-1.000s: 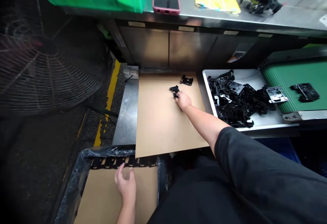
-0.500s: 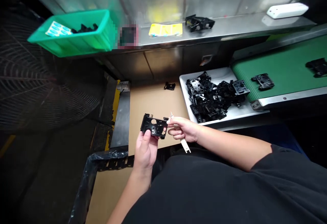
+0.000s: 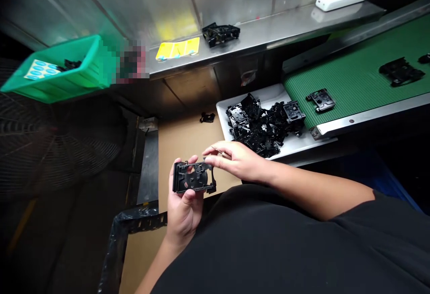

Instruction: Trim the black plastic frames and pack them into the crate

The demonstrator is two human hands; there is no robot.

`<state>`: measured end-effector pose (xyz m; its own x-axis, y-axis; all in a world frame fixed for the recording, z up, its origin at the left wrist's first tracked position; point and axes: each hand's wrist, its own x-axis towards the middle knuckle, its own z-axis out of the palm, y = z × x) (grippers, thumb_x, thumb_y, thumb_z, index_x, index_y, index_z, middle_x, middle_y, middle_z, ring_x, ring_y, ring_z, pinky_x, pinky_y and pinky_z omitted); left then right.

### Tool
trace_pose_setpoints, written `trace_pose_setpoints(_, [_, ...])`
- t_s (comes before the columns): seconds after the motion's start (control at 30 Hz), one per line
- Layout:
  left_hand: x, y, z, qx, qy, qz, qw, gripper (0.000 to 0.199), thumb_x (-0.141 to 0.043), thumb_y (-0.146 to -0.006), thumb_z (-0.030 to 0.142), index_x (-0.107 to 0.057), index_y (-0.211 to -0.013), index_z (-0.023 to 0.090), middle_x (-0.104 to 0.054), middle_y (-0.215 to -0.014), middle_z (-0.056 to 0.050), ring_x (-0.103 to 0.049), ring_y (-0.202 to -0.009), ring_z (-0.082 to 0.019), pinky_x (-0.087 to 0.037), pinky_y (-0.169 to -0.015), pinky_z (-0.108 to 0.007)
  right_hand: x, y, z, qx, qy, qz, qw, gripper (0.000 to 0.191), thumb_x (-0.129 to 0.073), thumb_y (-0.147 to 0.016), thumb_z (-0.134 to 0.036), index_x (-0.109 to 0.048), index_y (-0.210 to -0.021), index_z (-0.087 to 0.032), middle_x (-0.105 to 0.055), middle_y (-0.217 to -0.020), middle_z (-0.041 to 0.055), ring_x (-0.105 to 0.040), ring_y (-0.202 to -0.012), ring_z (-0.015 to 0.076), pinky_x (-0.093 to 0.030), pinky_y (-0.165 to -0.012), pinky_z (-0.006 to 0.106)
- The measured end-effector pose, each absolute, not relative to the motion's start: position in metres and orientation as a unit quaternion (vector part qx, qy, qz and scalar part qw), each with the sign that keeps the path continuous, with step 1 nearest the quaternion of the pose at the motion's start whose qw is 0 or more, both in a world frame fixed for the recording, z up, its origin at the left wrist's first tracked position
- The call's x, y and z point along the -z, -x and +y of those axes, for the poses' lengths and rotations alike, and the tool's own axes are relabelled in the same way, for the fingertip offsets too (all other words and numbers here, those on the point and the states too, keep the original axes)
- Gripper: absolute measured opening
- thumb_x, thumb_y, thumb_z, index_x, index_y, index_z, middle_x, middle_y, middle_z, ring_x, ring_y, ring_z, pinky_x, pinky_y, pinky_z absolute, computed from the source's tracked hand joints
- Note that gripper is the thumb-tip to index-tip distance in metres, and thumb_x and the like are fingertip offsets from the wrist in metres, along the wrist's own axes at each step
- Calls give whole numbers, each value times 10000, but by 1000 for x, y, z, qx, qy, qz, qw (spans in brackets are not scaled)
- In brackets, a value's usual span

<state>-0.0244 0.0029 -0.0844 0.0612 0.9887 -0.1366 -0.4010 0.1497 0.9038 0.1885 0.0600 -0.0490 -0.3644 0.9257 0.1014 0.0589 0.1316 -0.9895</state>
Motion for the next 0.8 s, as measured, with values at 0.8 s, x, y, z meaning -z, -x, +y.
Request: trace_pose_setpoints(0.8, [52, -15, -4, -559, -528, 453, 452, 906, -896, -769, 470, -463, -1554, 336, -668, -1321, -69, -679, -1223, -240, -552, -1100, -344, 24, -224, 46, -199, 275, -855, 393, 205, -614, -1053, -285, -699, -925, -148, -732, -962, 89, -690, -793, 170, -567, -700, 280])
